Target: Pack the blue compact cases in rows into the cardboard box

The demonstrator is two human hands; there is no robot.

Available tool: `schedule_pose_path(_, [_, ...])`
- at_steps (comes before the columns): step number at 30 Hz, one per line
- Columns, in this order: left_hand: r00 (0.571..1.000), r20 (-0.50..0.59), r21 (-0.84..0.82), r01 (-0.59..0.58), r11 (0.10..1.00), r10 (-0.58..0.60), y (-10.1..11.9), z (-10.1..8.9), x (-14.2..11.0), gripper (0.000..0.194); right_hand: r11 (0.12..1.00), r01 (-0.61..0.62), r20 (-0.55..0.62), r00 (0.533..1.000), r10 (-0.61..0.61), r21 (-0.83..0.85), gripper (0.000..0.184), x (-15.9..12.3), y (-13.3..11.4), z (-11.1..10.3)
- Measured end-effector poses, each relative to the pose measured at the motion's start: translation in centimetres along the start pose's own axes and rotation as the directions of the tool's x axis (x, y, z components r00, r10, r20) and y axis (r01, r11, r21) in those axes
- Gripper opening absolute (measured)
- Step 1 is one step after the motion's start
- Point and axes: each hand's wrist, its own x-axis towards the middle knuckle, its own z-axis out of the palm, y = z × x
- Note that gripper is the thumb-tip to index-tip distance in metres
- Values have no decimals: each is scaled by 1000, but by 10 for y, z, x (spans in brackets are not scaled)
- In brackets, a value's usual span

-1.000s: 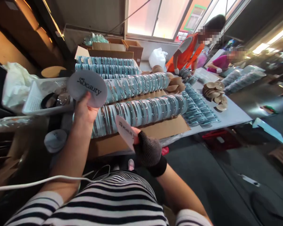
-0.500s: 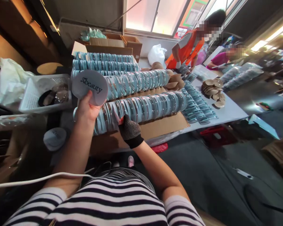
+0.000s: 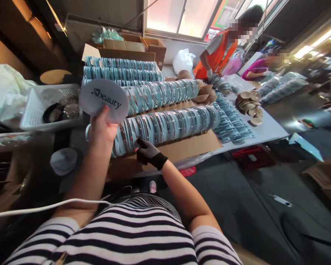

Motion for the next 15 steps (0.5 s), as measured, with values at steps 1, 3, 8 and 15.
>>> schedule_pose_path(1, [997,-6,15,-73,997,73,-4,3,-3,47,997,13,37,999,-16,77,47,3,0,-10])
schedule_pose_path(3, [988,-5,73,-154,985,155,-12,7,-10,55,977,76,-75,995,-63,201,49,13,-5,-37])
schedule_pose_path(8, [989,24,265,-149,953,148,-21,7,-15,45,942,244,-580,743,-334,-230,55,44,-32,-80])
schedule_pose_path(15, [996,-25,277,-77,958,87,-20,12,-15,29,825,232,-511,690,-513,-515,61,56,-63,-37])
